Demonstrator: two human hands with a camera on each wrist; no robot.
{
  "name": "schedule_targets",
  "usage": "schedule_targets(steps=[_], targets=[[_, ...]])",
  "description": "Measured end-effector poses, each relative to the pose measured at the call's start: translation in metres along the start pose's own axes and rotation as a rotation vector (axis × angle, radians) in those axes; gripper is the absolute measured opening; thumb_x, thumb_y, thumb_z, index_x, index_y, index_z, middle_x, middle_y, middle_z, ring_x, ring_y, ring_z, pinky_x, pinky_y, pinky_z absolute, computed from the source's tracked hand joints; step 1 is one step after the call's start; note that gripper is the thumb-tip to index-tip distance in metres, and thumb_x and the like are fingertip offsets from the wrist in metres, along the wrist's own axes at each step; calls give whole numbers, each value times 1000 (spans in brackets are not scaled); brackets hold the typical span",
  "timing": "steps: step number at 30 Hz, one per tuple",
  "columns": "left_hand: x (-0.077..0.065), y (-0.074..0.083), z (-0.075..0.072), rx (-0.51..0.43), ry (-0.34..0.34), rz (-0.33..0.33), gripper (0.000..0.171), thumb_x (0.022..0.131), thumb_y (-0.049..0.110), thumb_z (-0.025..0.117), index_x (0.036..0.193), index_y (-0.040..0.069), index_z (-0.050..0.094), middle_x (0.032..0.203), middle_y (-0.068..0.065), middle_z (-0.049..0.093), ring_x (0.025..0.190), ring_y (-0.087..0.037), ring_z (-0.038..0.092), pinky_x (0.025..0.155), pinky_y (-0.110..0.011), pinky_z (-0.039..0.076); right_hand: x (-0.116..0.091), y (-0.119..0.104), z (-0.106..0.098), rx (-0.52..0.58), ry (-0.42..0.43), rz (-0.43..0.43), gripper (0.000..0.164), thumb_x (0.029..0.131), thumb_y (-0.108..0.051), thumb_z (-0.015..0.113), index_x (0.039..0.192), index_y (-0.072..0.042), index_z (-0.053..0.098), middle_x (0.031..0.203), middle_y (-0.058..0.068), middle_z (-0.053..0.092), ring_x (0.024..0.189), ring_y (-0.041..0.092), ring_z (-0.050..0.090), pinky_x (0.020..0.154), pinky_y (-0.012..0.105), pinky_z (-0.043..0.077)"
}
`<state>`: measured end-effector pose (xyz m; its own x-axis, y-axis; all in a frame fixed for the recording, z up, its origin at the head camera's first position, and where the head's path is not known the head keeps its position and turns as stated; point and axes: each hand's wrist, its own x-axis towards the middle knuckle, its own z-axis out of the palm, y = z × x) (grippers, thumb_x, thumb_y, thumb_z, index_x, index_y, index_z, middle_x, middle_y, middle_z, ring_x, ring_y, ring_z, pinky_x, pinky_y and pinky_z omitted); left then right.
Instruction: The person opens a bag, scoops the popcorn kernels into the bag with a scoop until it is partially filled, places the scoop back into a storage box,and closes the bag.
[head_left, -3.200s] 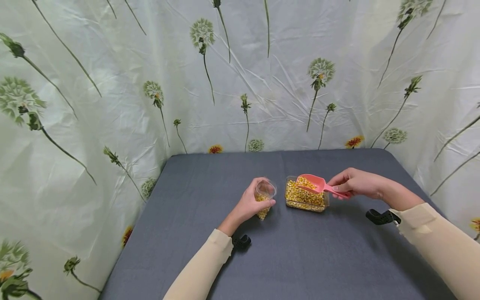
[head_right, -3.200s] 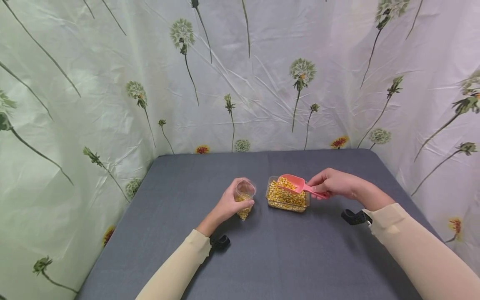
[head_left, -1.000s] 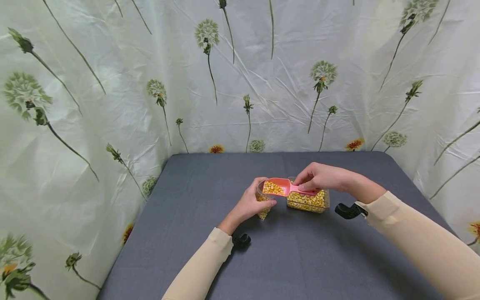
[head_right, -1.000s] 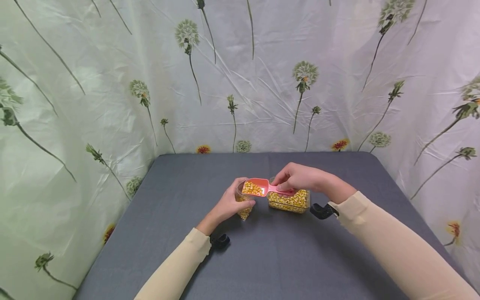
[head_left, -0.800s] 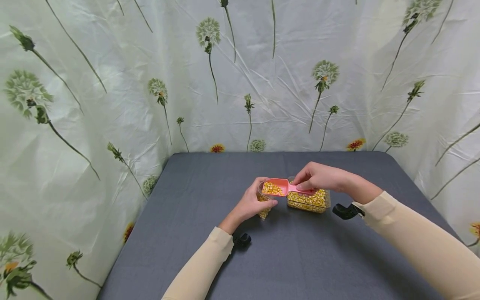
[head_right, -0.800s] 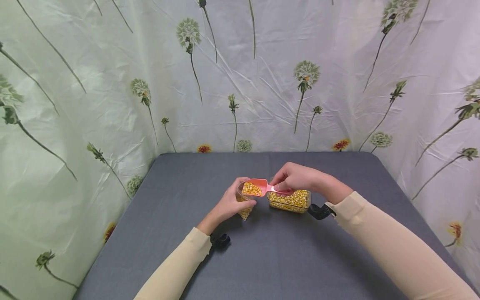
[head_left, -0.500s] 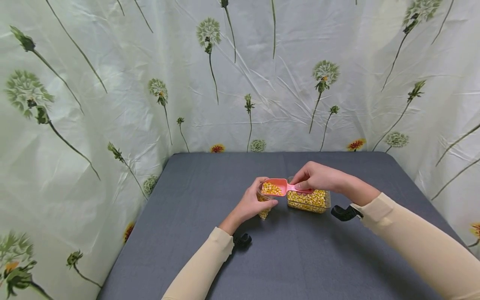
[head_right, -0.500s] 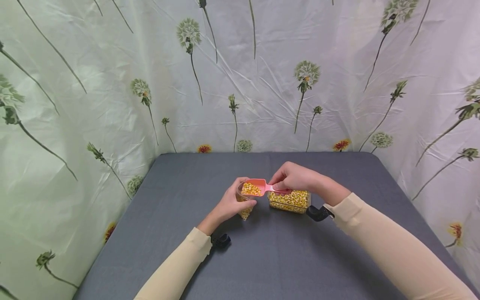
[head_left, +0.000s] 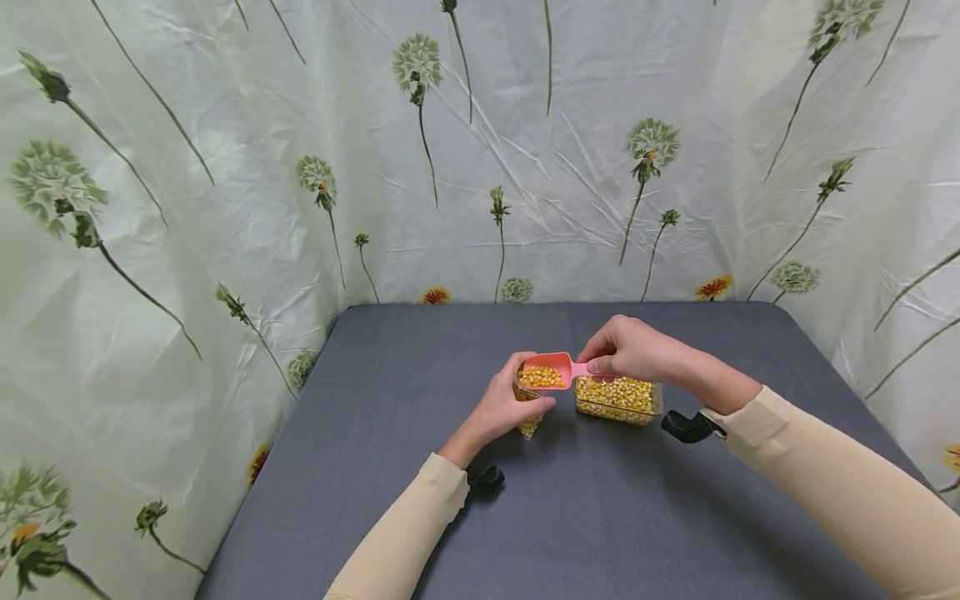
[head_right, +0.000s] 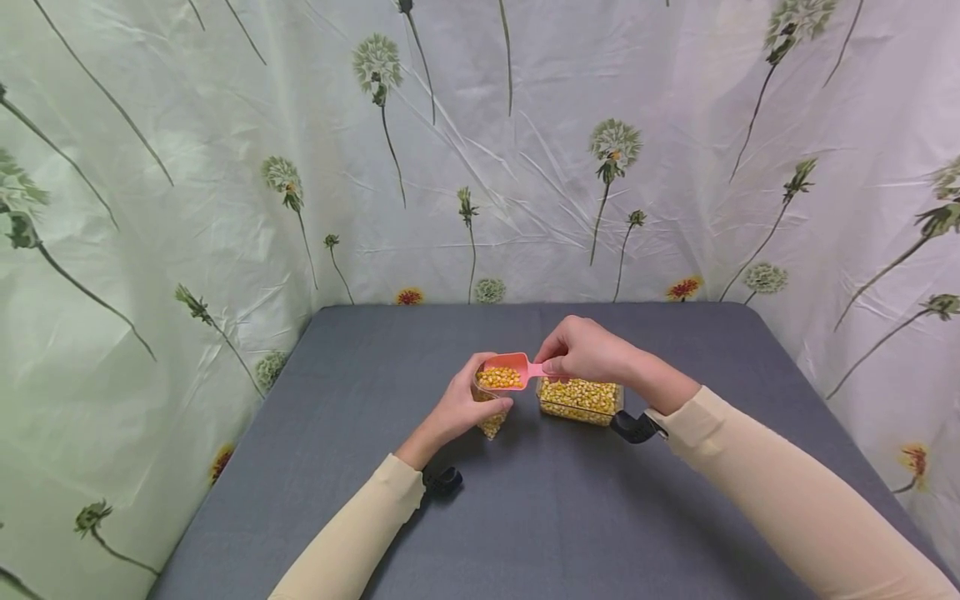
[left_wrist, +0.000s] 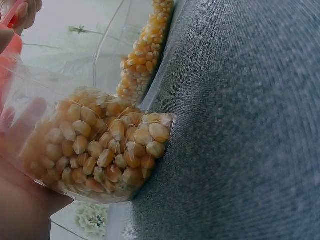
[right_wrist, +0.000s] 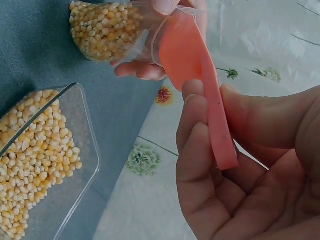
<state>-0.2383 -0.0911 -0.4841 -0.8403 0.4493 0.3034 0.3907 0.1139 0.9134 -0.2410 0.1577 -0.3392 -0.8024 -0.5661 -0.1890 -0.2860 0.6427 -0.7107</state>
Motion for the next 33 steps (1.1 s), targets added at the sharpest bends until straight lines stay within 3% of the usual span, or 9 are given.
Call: schedule_targets(steps=[5,18,33], targets=[[0,0,0,13,9,-2,65,85,26,83,138,22,46,117,0,62,93,-15,64,79,-33,55,-1,-2,0,-30,16,7,19,96,0,65,108,-6,78,98,4,74,81,18,70,76,40,58],[0,-4,-1,73,40,-4,66,84,33,83,138,26,47,115,3,62,96,-15,61,81,-39,53,-3,-9,5,-245,100,-71,14,94,-3,69,99,-12,79,77,-4,68,67,17,57,60,34,49],[0,-5,-2,91,52,0,64,84,35,83,137,27,47,117,5,61,101,-15,59,84,-42,52,-8,-18,11,-428,200,-156,16,92,-1,70,99,-12,80,86,-3,72,66,12,55,59,31,47]])
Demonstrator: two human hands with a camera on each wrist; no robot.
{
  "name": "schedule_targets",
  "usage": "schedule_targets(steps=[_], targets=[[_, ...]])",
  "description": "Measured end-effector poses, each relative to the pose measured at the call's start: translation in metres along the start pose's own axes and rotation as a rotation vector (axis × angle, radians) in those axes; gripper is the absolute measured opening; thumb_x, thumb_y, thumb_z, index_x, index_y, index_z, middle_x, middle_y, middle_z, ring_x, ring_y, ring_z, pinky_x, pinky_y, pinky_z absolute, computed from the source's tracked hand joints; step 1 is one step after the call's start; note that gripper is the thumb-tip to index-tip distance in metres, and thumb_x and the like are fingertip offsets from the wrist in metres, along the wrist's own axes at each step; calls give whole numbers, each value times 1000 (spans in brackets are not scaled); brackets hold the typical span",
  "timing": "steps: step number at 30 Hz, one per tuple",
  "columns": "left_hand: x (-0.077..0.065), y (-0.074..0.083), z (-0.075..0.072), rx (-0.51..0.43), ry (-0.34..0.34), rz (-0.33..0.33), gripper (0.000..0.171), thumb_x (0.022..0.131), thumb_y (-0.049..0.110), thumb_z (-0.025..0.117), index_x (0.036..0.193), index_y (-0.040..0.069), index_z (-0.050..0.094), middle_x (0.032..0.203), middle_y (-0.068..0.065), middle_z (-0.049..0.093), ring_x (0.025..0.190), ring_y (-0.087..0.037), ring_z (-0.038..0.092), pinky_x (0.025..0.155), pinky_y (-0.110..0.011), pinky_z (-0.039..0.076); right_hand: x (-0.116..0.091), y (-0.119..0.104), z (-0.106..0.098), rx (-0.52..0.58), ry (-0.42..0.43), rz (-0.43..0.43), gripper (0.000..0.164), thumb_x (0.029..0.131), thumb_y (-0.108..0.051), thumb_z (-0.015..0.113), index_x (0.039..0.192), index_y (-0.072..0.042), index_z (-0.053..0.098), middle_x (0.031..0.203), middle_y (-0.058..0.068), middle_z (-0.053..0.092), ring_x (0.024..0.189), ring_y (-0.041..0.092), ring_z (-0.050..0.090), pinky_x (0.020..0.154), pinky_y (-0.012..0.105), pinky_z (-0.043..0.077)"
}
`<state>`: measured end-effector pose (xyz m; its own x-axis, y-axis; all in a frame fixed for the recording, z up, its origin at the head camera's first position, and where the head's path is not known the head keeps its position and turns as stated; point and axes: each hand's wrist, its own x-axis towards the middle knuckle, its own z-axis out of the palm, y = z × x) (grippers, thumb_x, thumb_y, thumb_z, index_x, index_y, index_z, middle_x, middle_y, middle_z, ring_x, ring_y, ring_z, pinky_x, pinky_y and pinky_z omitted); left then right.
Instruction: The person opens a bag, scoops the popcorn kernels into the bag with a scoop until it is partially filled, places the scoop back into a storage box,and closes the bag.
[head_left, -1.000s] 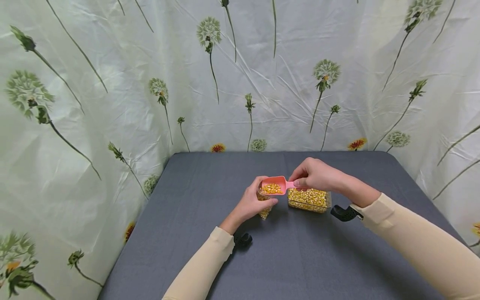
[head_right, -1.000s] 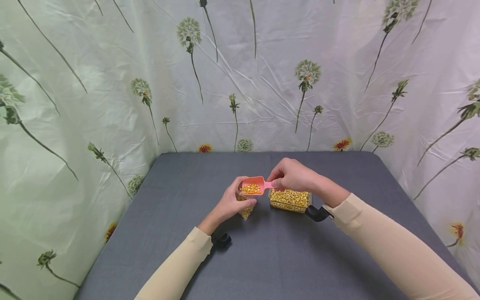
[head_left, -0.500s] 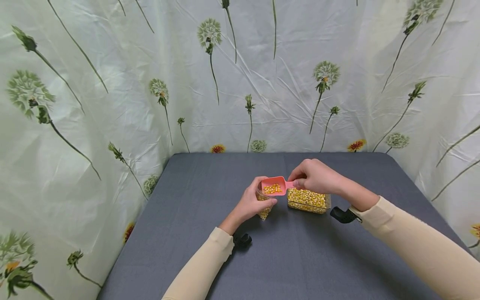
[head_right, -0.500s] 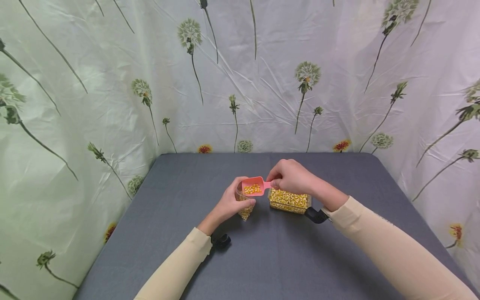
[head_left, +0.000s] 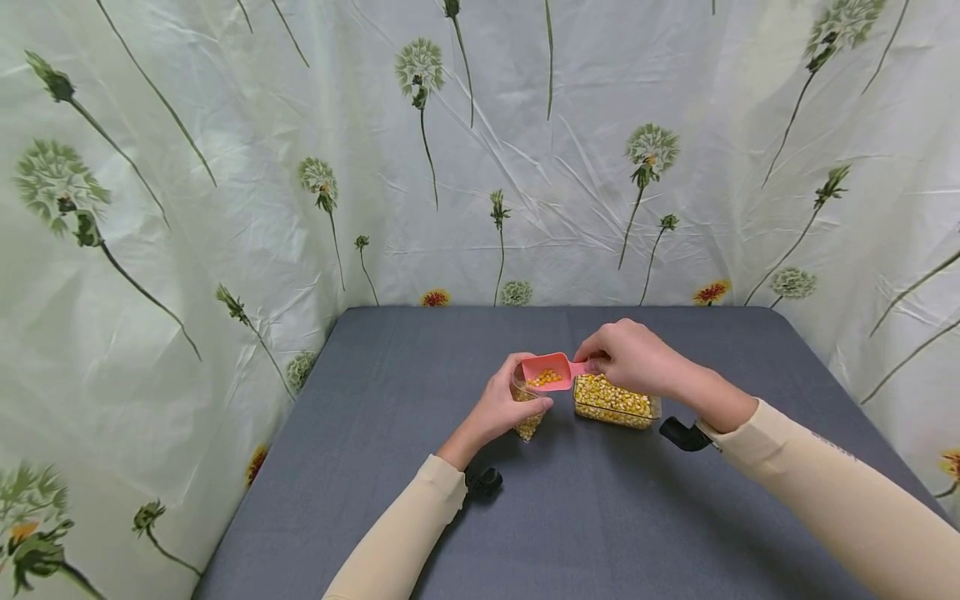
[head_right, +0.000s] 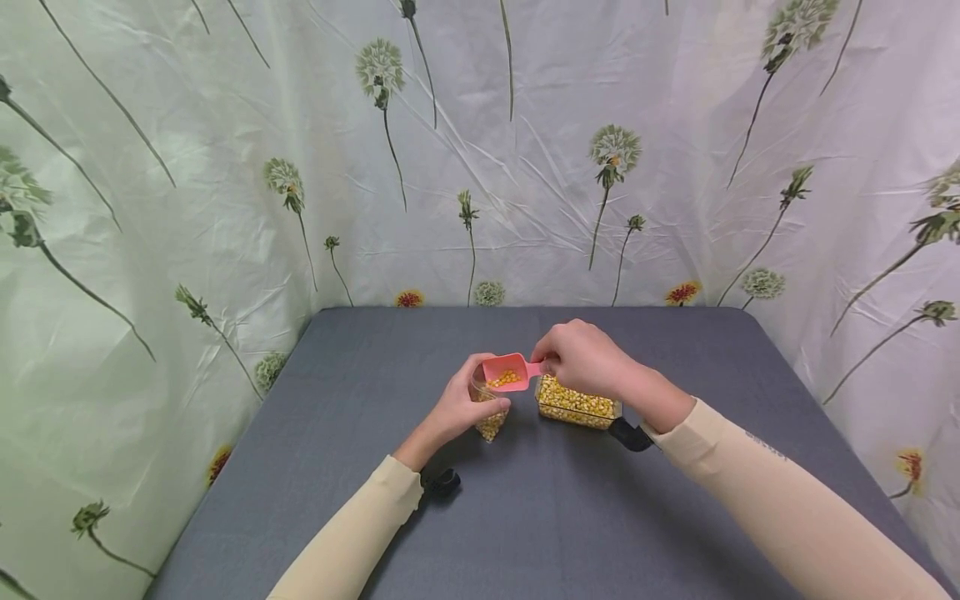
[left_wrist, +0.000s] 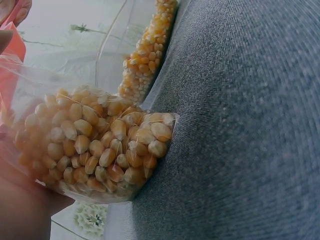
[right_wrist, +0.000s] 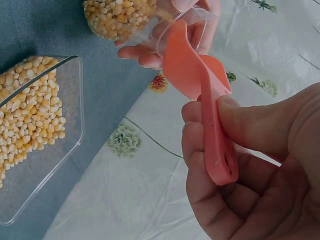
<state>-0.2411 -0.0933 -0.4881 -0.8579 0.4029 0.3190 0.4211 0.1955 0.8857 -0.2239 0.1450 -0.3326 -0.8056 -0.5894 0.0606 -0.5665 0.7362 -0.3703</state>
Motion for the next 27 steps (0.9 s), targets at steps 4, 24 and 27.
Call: schedule_targets(steps=[4,24,27], targets=[[1,-1,0,-3,-4,9,64,84,34,83,137,27,47,118,5,61,102,-15,59,85,-41,51,-1,-3,2,-48,24,-18,16,92,-2,71,97,-14,80,85,-6,72,64,11,53,56,31,44],[2,-5,0,-12,-3,38,64,85,33,82,137,24,47,124,6,61,111,-12,60,89,-42,50,-15,0,-14,-46,35,-10,18,89,0,73,95,-16,79,82,-9,69,65,11,54,56,31,44],[3,-6,-1,-13,-8,58,62,86,32,81,137,20,48,120,5,63,109,-13,61,89,-40,51,-19,9,-22,11,24,36,18,92,0,69,96,-15,79,81,-8,68,66,13,54,58,33,45]])
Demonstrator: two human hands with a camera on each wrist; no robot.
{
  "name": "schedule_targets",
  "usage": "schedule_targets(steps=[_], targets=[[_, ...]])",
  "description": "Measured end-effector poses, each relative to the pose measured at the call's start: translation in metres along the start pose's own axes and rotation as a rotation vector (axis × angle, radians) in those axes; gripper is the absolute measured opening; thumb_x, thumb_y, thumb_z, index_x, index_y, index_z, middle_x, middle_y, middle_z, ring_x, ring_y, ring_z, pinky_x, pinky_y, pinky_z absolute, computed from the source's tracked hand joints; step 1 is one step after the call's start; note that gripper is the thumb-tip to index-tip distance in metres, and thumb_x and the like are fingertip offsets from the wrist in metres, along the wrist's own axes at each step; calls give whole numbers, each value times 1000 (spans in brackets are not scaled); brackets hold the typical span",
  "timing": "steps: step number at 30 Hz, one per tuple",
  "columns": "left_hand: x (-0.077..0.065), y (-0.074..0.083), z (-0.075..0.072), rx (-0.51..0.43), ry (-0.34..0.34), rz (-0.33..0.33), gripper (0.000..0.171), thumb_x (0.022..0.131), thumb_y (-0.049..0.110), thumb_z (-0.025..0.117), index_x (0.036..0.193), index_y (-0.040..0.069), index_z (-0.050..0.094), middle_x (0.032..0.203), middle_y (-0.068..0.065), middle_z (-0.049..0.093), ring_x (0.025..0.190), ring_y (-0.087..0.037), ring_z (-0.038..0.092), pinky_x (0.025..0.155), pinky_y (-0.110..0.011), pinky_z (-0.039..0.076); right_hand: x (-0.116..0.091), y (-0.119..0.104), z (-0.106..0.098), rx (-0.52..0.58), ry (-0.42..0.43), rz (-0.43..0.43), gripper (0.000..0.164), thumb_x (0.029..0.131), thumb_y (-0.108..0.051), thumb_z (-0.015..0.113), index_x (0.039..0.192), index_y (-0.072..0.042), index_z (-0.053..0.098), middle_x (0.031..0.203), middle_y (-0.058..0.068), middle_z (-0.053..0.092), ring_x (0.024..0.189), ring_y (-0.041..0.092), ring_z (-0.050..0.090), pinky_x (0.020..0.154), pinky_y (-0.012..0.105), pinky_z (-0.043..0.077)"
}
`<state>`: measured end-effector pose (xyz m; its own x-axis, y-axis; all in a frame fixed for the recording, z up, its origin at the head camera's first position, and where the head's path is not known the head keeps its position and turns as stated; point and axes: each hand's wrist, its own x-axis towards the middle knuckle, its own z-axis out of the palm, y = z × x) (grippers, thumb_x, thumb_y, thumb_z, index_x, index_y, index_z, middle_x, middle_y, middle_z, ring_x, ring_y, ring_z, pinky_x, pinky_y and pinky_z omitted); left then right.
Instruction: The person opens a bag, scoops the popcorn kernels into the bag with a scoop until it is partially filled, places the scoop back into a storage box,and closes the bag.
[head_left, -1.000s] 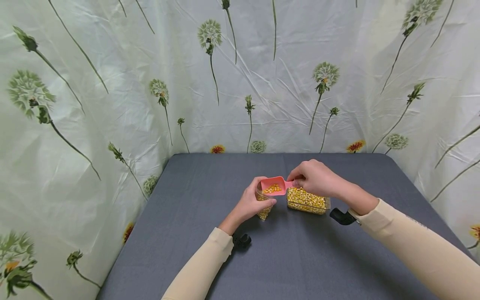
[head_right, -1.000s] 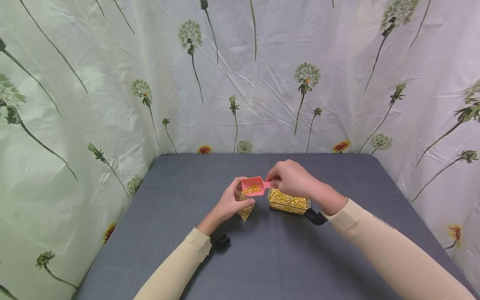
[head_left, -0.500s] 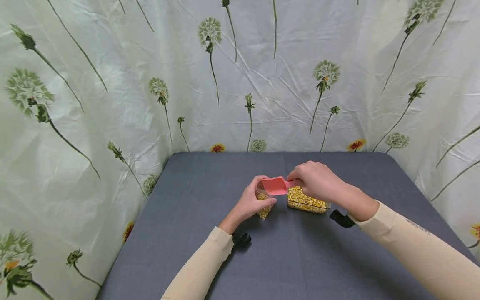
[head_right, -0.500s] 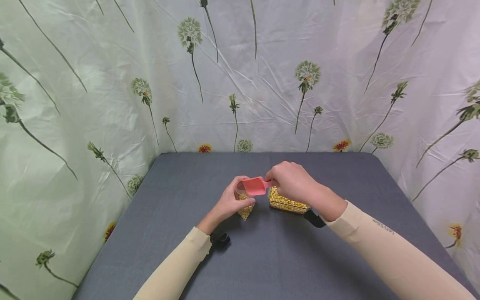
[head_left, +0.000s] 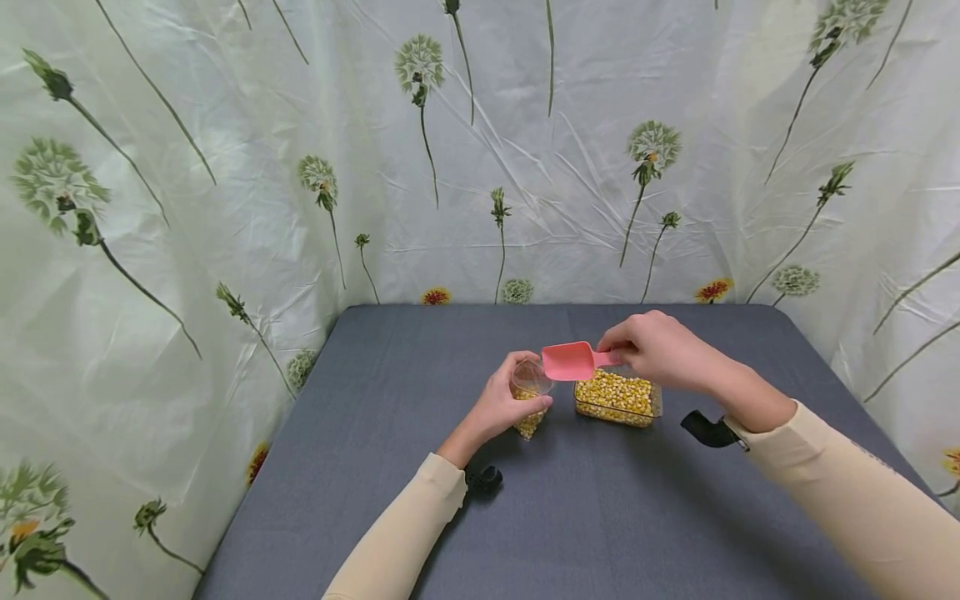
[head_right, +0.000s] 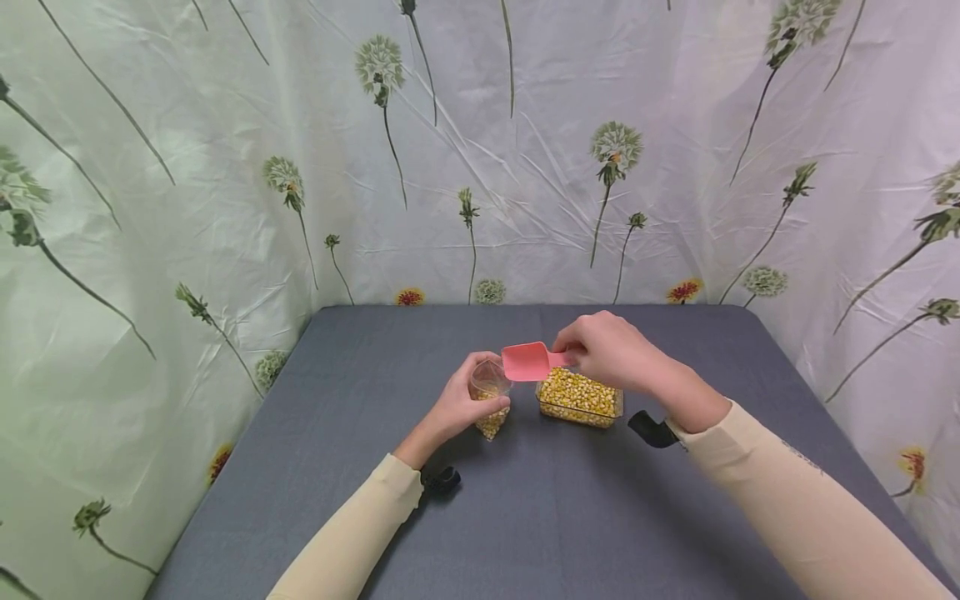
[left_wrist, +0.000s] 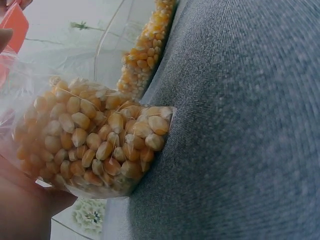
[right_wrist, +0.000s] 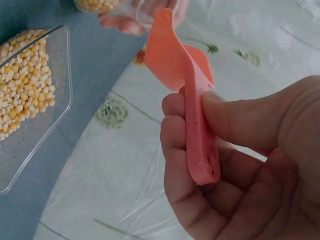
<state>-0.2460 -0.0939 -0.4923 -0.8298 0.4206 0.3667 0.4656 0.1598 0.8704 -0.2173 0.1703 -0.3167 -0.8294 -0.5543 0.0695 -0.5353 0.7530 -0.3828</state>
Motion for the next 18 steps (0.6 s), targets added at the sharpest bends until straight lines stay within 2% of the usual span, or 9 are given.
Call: schedule_targets(steps=[4,8,14,18], targets=[[1,-1,-1,-2,-3,15,61,87,30,80,136,15,48,118,5,64,107,-13,63,89,-38,51,-6,19,-7,84,-16,115,19,95,-1,64,104,-10,78,83,-4,69,71,16,57,61,35,48],[1,-1,-1,-3,-7,16,60,88,31,80,136,18,48,118,4,64,108,-14,62,90,-39,51,-9,44,-6,202,-54,250,20,99,-4,59,112,-3,74,81,1,68,74,20,59,64,36,49],[0,-2,-1,9,-11,10,59,89,32,79,137,17,48,118,5,64,109,-14,62,89,-39,51,-9,81,16,367,-95,332,19,99,-1,58,109,9,70,75,3,67,71,18,62,63,32,54],[-1,-1,0,10,-14,8,59,89,30,79,137,15,47,118,5,64,108,-14,61,89,-39,50,-8,97,34,430,-103,370,18,98,1,58,108,11,70,75,8,68,68,16,62,64,34,56]])
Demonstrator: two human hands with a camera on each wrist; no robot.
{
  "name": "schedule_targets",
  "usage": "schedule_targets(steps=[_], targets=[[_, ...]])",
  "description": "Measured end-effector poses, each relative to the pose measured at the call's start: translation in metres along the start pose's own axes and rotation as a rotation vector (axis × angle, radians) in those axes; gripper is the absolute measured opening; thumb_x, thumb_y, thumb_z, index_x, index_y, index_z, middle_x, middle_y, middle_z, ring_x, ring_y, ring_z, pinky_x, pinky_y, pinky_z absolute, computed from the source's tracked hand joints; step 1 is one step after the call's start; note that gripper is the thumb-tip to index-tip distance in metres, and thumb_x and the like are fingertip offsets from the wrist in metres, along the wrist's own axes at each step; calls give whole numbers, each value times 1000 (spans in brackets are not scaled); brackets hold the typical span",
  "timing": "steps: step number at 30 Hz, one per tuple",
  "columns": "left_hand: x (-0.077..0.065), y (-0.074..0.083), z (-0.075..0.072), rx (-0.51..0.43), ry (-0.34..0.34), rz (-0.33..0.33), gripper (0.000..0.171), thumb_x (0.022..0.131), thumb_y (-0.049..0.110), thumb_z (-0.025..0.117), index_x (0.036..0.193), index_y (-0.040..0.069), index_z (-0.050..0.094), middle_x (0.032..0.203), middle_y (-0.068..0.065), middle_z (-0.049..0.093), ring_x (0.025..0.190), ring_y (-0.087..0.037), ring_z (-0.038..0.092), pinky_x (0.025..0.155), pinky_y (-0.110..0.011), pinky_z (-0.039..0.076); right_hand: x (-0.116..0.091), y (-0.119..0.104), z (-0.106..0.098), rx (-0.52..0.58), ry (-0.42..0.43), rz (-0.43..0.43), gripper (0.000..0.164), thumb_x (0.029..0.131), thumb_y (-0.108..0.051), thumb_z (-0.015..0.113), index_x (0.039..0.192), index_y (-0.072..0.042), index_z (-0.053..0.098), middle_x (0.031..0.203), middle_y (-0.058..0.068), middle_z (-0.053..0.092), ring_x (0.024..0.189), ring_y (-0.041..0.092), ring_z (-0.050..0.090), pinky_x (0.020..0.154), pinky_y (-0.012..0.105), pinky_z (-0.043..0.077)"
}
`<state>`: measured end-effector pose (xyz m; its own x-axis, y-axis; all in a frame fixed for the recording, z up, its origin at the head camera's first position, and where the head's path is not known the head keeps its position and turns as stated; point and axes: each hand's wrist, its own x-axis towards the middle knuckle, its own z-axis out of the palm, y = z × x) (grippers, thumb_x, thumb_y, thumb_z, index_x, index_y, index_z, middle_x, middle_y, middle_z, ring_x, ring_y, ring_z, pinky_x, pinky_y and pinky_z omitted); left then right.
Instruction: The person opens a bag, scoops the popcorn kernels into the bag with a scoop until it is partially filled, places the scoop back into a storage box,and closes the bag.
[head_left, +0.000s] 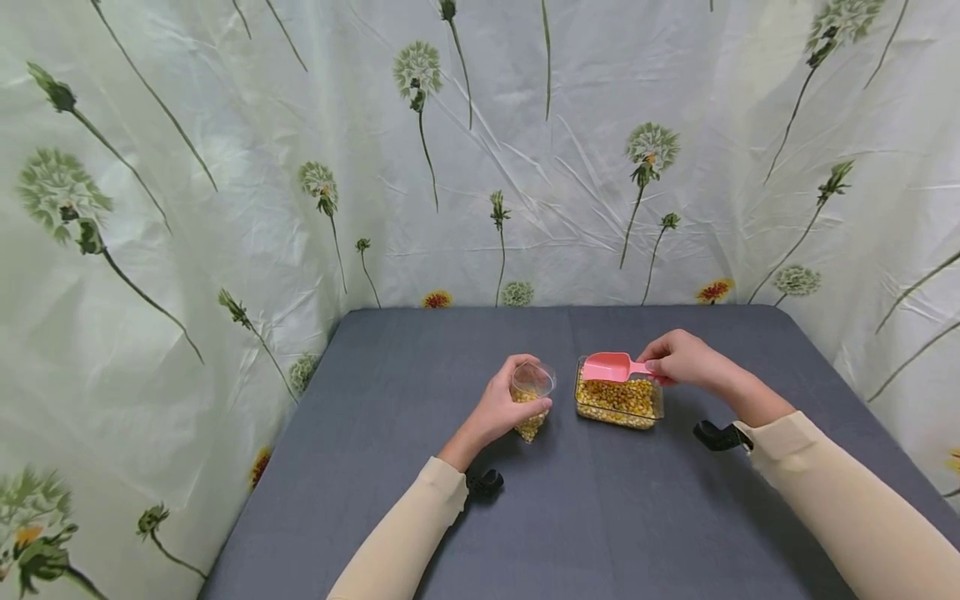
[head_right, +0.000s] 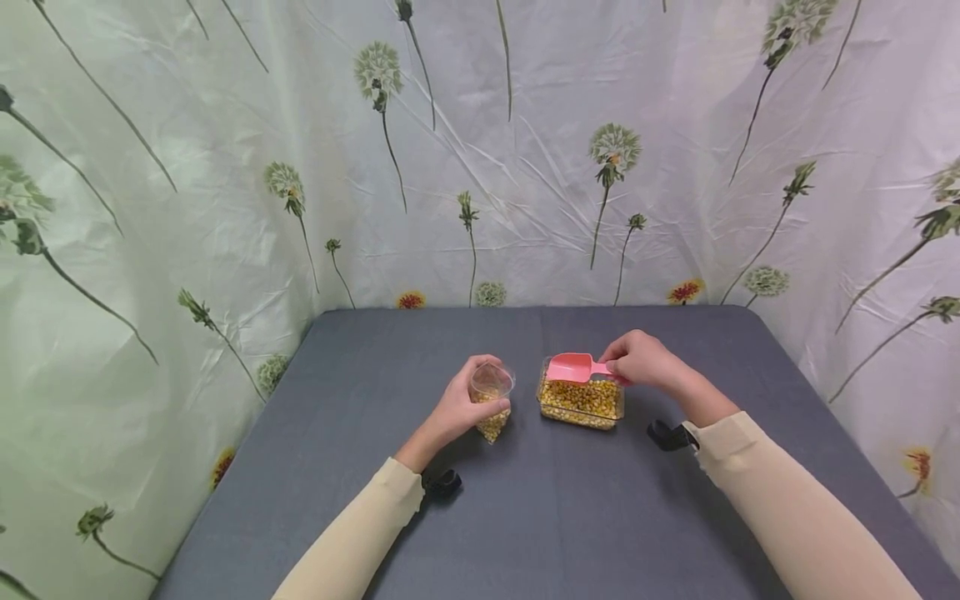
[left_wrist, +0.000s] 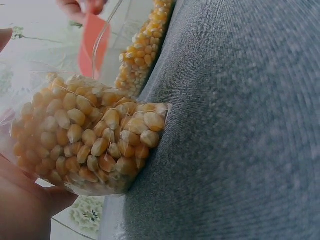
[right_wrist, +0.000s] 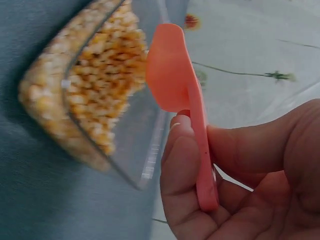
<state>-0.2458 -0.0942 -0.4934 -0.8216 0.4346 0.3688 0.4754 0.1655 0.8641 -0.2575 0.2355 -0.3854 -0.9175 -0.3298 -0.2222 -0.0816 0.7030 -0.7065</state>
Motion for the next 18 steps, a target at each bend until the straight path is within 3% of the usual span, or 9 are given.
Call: schedule_targets(steps=[6,12,18], targets=[[0,1,1,6,-7,-32,58,90,23,78,137,14,46,119,3,63,110,-14,60,91,-38,49,10,17,14,60,-5,58,19,99,1,58,109,12,69,79,12,69,69,16,64,66,35,57],[1,3,0,16,-6,-36,59,91,14,77,139,4,43,121,-10,63,111,-26,61,91,-41,49,9,11,17,-23,17,48,18,99,0,59,108,9,71,76,10,69,67,16,61,65,36,56],[1,-1,-1,-10,-7,-23,59,90,20,78,138,10,46,120,-1,64,109,-19,62,91,-38,49,3,8,15,57,0,35,20,100,2,56,113,12,68,78,12,68,70,19,63,67,40,56]])
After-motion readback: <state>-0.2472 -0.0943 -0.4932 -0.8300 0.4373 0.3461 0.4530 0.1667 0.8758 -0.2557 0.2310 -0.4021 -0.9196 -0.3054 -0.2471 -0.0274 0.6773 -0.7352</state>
